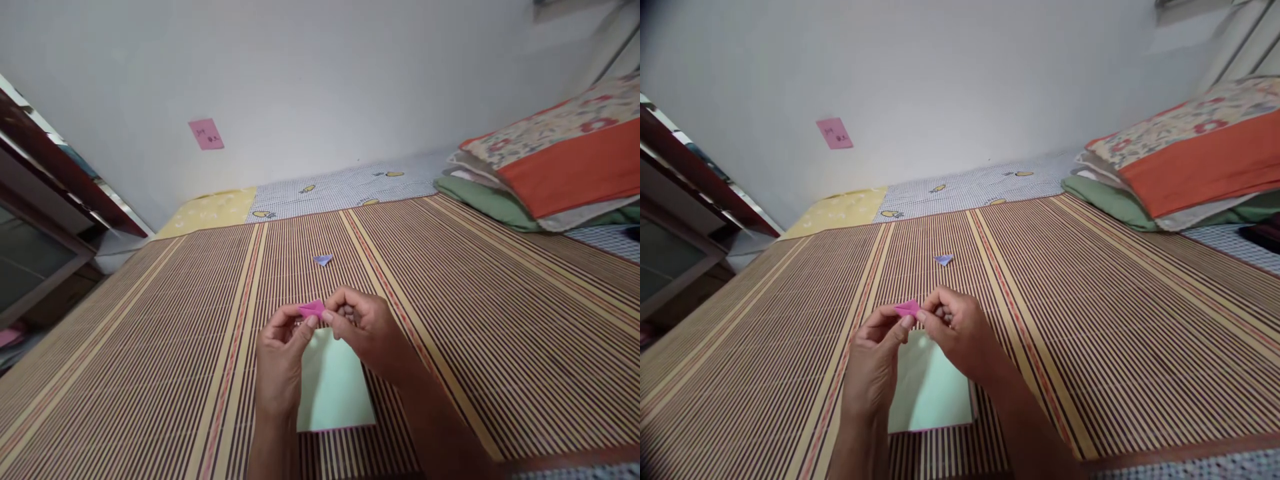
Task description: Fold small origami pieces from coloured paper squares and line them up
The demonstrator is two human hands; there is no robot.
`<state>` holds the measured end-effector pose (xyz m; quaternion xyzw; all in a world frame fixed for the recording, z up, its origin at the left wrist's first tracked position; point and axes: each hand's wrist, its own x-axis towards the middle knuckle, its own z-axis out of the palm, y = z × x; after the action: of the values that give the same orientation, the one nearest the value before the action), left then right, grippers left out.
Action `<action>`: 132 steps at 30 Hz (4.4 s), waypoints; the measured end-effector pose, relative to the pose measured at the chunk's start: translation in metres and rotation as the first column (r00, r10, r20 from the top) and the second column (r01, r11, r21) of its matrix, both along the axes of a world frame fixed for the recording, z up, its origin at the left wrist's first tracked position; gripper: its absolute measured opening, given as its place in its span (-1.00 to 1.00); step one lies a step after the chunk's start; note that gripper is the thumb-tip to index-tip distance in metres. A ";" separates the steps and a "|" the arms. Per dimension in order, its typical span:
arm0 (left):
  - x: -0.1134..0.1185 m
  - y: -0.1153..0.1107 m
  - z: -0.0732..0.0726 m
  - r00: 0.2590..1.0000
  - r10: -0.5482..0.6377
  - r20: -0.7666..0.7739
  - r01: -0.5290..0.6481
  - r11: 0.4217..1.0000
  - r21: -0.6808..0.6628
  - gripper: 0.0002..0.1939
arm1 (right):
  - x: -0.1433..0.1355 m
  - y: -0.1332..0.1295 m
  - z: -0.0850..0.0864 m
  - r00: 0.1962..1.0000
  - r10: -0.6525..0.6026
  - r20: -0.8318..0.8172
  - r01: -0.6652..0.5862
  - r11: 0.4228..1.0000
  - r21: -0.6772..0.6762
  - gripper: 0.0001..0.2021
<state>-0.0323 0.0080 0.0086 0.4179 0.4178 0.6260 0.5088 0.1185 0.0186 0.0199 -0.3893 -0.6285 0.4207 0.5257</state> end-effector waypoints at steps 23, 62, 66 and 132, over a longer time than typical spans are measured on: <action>-0.005 -0.001 -0.003 0.999 -0.022 -0.045 0.023 0.999 0.038 -0.87 | -0.009 0.003 -0.005 0.989 -0.014 -0.150 0.011 1.000 -0.019 -0.91; 0.001 -0.004 0.006 0.997 0.067 -0.044 -0.068 0.998 -0.020 -0.72 | -0.012 0.004 -0.010 0.975 -0.029 -0.220 0.004 0.993 -0.116 -0.90; 0.000 0.000 0.005 0.991 -0.009 0.132 0.019 0.997 -0.078 -0.71 | -0.011 0.003 -0.007 0.984 -0.103 -0.147 0.099 0.995 -0.032 -0.91; -0.011 -0.001 -0.004 0.996 -0.053 -0.068 0.058 0.996 0.072 -0.83 | -0.009 0.005 -0.008 0.979 -0.065 0.192 0.012 0.965 0.264 -0.84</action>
<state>-0.0436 0.0068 0.0048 0.4682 0.3992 0.6124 0.4963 0.1090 0.0234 0.0121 -0.3690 -0.7202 0.2829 0.5149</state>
